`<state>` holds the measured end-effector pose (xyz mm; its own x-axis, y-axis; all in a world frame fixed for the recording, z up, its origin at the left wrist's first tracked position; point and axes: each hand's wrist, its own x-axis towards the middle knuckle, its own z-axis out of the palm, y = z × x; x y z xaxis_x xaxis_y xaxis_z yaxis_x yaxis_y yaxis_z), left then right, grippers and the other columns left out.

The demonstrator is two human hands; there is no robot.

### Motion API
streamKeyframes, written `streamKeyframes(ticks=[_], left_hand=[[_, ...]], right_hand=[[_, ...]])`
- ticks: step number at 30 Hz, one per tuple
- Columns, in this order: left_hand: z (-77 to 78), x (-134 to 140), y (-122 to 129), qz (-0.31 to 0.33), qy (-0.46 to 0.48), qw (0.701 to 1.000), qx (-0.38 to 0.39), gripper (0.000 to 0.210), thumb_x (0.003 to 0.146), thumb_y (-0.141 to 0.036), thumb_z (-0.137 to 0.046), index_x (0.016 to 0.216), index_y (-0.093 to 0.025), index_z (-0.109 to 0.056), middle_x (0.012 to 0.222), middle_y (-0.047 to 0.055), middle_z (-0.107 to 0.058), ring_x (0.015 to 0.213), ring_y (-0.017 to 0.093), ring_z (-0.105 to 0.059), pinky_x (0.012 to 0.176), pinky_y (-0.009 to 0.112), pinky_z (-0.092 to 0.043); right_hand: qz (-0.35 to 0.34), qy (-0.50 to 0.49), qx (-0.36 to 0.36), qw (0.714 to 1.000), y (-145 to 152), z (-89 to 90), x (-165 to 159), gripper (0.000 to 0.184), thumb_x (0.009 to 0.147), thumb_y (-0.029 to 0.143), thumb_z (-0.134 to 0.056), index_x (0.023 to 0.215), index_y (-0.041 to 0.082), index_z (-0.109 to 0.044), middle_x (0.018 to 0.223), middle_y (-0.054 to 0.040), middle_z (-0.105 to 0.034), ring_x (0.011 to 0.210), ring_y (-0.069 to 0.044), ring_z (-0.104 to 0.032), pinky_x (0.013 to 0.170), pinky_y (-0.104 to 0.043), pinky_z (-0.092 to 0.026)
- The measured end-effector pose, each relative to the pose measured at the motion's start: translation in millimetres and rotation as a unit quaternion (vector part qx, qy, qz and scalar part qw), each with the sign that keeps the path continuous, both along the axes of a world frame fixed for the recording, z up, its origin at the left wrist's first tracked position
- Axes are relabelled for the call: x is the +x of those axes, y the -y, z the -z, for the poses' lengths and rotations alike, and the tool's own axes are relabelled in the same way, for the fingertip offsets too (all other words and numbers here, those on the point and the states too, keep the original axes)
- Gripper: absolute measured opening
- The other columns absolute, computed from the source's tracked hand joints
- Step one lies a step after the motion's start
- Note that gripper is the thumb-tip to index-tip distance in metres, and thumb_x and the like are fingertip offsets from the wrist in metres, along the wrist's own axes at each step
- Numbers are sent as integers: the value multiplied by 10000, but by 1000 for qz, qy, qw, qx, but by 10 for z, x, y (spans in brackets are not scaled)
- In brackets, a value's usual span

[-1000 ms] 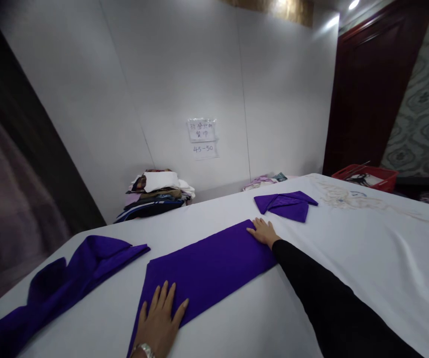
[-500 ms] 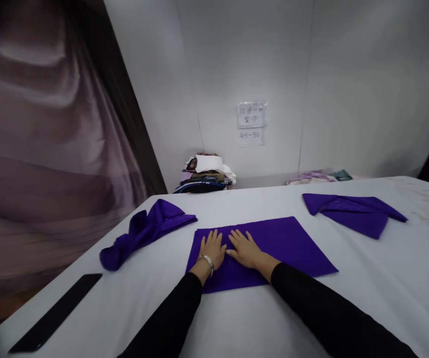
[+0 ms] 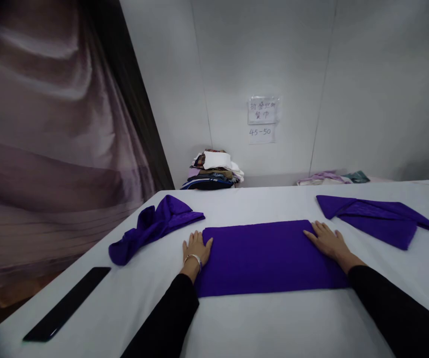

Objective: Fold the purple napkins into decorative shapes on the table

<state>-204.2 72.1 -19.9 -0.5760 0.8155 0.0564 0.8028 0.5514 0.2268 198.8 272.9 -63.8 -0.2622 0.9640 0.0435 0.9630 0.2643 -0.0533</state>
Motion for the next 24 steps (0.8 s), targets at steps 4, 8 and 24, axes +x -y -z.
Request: streamKeyframes(ticks=[4,8,24], left_hand=[[-47,-100,-30,-7,8,1000,19,508,823,-458,-339,1242,-192,-448,1400,92,-340,1305,243,-235,1052,484,-165],[-78,-143,-150,-31,19,998,48,410,831,-424,-374,1174,-238,-504,1374,67,-388,1280,221,-288,1026,458,-224],[-18,-271,-411,-54,0,988,144,149,783,-328,-493,728,-234,-595,894,-12,-630,980,150,-515,873,293,-314]], right_hand=[[-6,1,3,1000,-4,51,37,647,829,529,-203,1346,161,-328,1425,-85,-263,1310,-275,-182,1013,-561,-199],[-9,-8,23,1000,-4,59,14,635,830,524,-208,1330,163,-357,1414,-97,-287,1302,-291,-201,997,-578,-213],[-5,-10,14,1000,38,22,12,649,826,550,-182,1365,209,-297,1425,-77,-267,1303,-289,-201,1002,-567,-197]])
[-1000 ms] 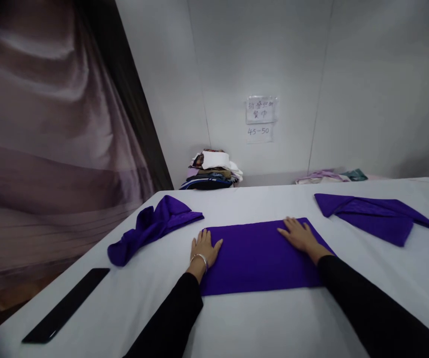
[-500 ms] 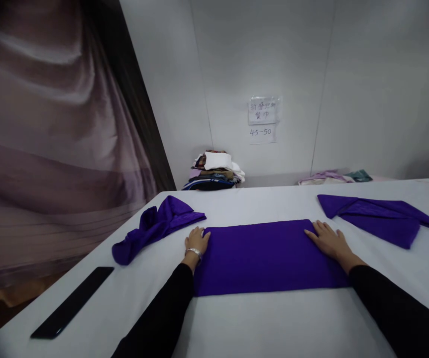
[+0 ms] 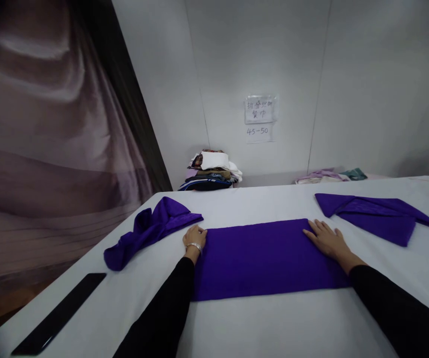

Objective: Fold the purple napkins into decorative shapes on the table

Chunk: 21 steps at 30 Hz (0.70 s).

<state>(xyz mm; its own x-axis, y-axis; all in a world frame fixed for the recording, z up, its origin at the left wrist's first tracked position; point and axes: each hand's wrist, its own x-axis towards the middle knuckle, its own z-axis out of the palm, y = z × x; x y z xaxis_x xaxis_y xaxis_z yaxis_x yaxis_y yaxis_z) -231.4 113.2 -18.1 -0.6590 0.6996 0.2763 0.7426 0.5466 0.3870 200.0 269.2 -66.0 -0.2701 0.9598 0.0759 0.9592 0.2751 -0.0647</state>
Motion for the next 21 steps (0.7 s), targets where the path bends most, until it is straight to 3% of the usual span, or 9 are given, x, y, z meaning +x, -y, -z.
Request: streamKeyframes(ticks=[8,13,18,20,21], left_hand=[[-47,-57,24,-7,1,1000,-22,194,761,-321,-480,657,-221,-609,869,28,-646,950,186,-536,800,291,-371],[-109,-69,36,-7,11,999,-40,203,774,-339,-469,813,-228,-634,980,29,-647,1024,193,-524,862,298,-369],[-289,-6,123,33,23,997,-60,388,826,-371,-396,1104,-150,-550,1164,91,-582,1064,194,-526,862,283,-407],[-312,153,169,75,9,995,-58,405,832,-382,-389,1146,-164,-522,1271,87,-504,1178,201,-434,956,314,-345],[-303,259,190,105,-4,993,-62,416,830,-393,-393,1165,-175,-510,1323,80,-452,1234,207,-368,1005,344,-293]], right_hand=[[-11,0,-8,1000,25,-33,-10,628,827,557,-179,1359,246,-301,1427,-76,-264,1301,-298,-203,988,-588,-183],[-12,24,-30,999,69,-109,-30,625,845,549,-145,1364,233,-290,1442,-80,-224,1316,-265,-165,1000,-563,-167],[18,9,-89,996,128,-409,-151,637,853,548,-188,1382,199,-244,1447,-100,-198,1320,-267,-149,1008,-550,-159],[24,-20,-88,996,240,-561,-351,681,843,584,-207,1387,174,-231,1447,-123,-185,1318,-283,-146,1006,-554,-154],[-8,-27,-67,997,327,-624,-500,698,838,594,-227,1382,158,-244,1452,-122,-163,1324,-287,-112,1016,-549,-122]])
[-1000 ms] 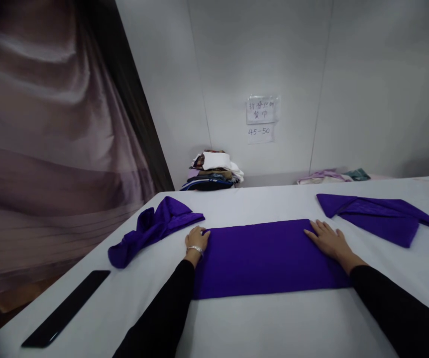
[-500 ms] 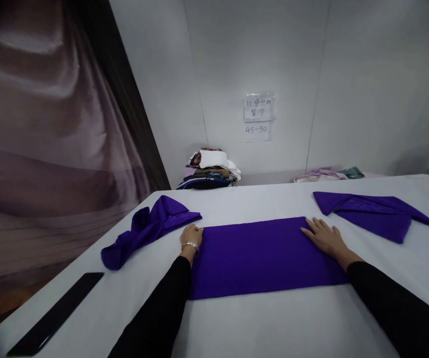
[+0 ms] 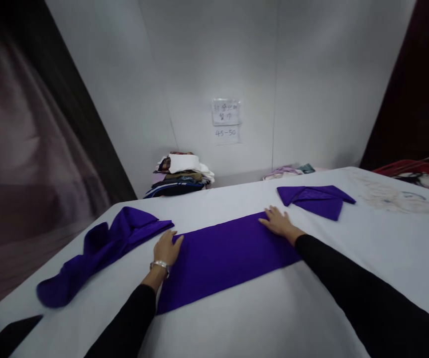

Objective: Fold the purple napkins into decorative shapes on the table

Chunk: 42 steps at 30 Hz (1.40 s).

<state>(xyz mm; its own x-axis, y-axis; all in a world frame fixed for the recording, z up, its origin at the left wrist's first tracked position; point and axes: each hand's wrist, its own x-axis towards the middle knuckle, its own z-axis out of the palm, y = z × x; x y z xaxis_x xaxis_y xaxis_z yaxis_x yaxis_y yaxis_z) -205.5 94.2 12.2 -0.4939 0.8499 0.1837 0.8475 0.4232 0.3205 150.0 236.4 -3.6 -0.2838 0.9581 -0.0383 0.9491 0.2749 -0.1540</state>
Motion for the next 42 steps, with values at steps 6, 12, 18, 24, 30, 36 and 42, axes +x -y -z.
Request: streamKeyframes(ticks=[6,12,18,24,30,36,42], left_hand=[[194,464,39,129,-79,985,-89,624,824,-532,-313,1318,-153,-351,1444,85,-233,1335,248,-144,1072,480,-113],[270,306,30,81,-79,985,-128,724,799,-601,-251,1346,-128,-301,1441,85,-233,1336,256,-134,1072,471,-144],[285,307,39,80,-78,987,-116,745,795,-610,-232,1348,-116,-293,1444,80,-230,1339,254,-119,1075,465,-128],[222,336,24,72,-67,989,-114,689,808,-583,-241,1332,-145,-331,1436,104,-254,1330,267,-157,1059,481,-154],[179,825,329,106,-123,982,-98,543,848,-441,-269,1327,-194,-344,1465,74,-165,1340,247,-117,1061,473,-136],[283,691,740,80,-132,980,-126,551,860,-441,-235,1351,-199,-295,1460,81,-185,1335,242,-146,1049,476,-165],[248,318,969,52,-122,981,-144,474,865,-402,-244,1308,-285,-365,1452,35,-228,1338,253,-127,1034,539,-143]], right_hand=[[-293,-94,-21,951,622,-51,-1091,751,828,656,-182,1400,169,-190,1455,-96,-160,1331,-240,-94,1052,-473,-54],[-237,-62,-37,969,298,54,-819,716,839,632,-212,1390,175,-228,1454,-90,-172,1329,-245,-104,1050,-465,-35],[39,-7,-16,999,-79,68,295,629,878,543,-212,1378,162,-244,1449,-101,-191,1326,-243,-122,1033,-493,-105],[-62,-41,10,997,613,12,-140,711,849,608,-214,1382,137,-242,1456,-125,-145,1331,-274,-57,1035,-503,-63],[-308,-112,-7,945,1524,-4,-1082,754,821,657,-232,1394,167,-218,1449,-119,-174,1327,-280,-85,1043,-493,7],[-247,-85,-19,965,1398,16,-622,742,823,664,-187,1390,188,-230,1458,-92,-147,1331,-261,-72,1040,-495,1],[-41,-5,-6,999,1052,92,447,659,854,587,-206,1393,207,-216,1461,-80,-149,1327,-276,-93,1020,-531,-89]])
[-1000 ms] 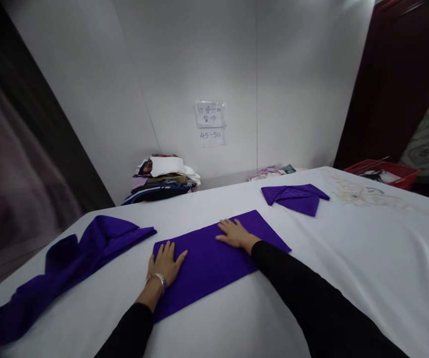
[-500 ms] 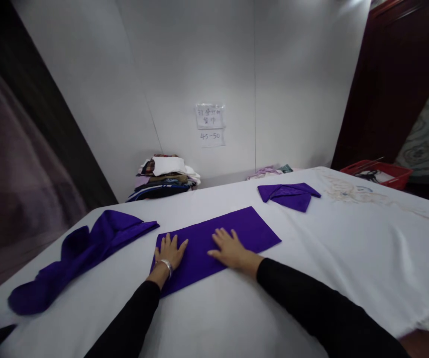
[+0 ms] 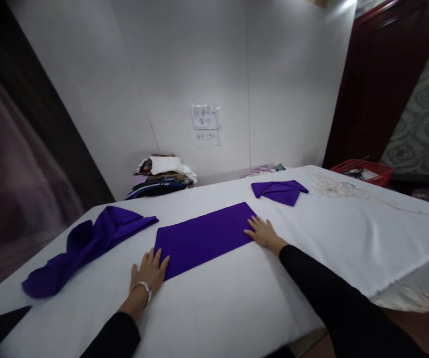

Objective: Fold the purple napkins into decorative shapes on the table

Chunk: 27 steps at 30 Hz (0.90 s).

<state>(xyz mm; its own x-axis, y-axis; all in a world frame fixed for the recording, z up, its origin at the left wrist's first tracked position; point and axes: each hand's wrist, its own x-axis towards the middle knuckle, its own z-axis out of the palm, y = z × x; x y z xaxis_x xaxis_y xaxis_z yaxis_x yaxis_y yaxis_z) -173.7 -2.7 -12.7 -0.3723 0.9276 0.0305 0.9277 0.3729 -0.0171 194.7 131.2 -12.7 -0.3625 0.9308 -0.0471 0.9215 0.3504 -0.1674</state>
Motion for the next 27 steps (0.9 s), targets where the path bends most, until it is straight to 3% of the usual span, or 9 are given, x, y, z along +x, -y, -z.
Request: streamKeyframes(ticks=[4,7,10,12,15,18,21,24,27], left_hand=[[-52,-162,154,-33,5,999,-18,476,873,-353,-222,1326,-261,-332,1462,38,-190,1342,234,-112,1031,548,-144],[-81,-222,206,-91,12,996,1,529,866,-408,-221,1338,-186,-312,1455,79,-208,1331,240,-161,1036,533,-165],[-114,-35,159,-109,8,993,45,542,862,-441,-220,1303,-166,-373,1431,106,-271,1310,263,-218,1030,534,-181],[-128,241,79,-35,3,997,69,535,867,-427,-216,1311,-168,-363,1431,97,-273,1315,247,-210,1047,514,-151],[-109,638,-48,75,31,995,64,554,859,-472,-208,1330,-208,-331,1449,52,-233,1333,218,-157,1070,484,-106],[-54,672,-83,94,54,994,31,618,843,-534,-178,1347,-198,-301,1451,50,-223,1338,224,-133,1074,487,-86],[-23,293,14,38,58,998,9,661,834,-561,-150,1360,-178,-266,1456,55,-204,1339,241,-122,1064,499,-115],[-53,-187,151,-44,44,998,0,625,842,-524,-180,1359,-181,-263,1458,50,-199,1339,226,-127,1066,485,-126],[-112,-415,157,-101,38,994,2,607,854,-472,-188,1339,-125,-297,1446,122,-218,1329,272,-155,1040,529,-152]], right_hand=[[50,26,15,998,-67,100,421,616,865,541,-205,1394,225,-208,1460,-63,-166,1328,-264,-101,1019,-524,-134],[50,45,3,998,-59,108,413,548,878,494,-204,1366,258,-281,1455,-66,-186,1325,-274,-112,1000,-553,-153],[31,37,32,998,58,44,34,577,869,520,-222,1356,224,-314,1458,-98,-161,1328,-286,-77,996,-572,-119],[-26,0,56,998,211,-4,-376,672,850,580,-219,1377,165,-267,1461,-113,-125,1332,-274,-46,1020,-542,-72],[-162,-43,22,986,460,-29,-951,716,838,625,-187,1386,168,-247,1453,-99,-163,1332,-263,-73,1036,-514,-38],[-226,-52,-4,973,538,27,-1110,712,834,638,-181,1386,193,-248,1448,-82,-181,1330,-250,-97,1045,-495,-41],[-192,-40,4,980,358,131,-737,692,838,626,-182,1387,208,-243,1449,-52,-180,1330,-236,-104,1053,-481,-57],[-80,-8,18,997,49,220,-108,673,840,593,-220,1384,199,-249,1449,-51,-181,1328,-246,-115,1044,-504,-99],[5,34,12,999,-189,232,310,578,858,501,-246,1358,220,-316,1444,-71,-203,1323,-273,-130,1010,-563,-134]])
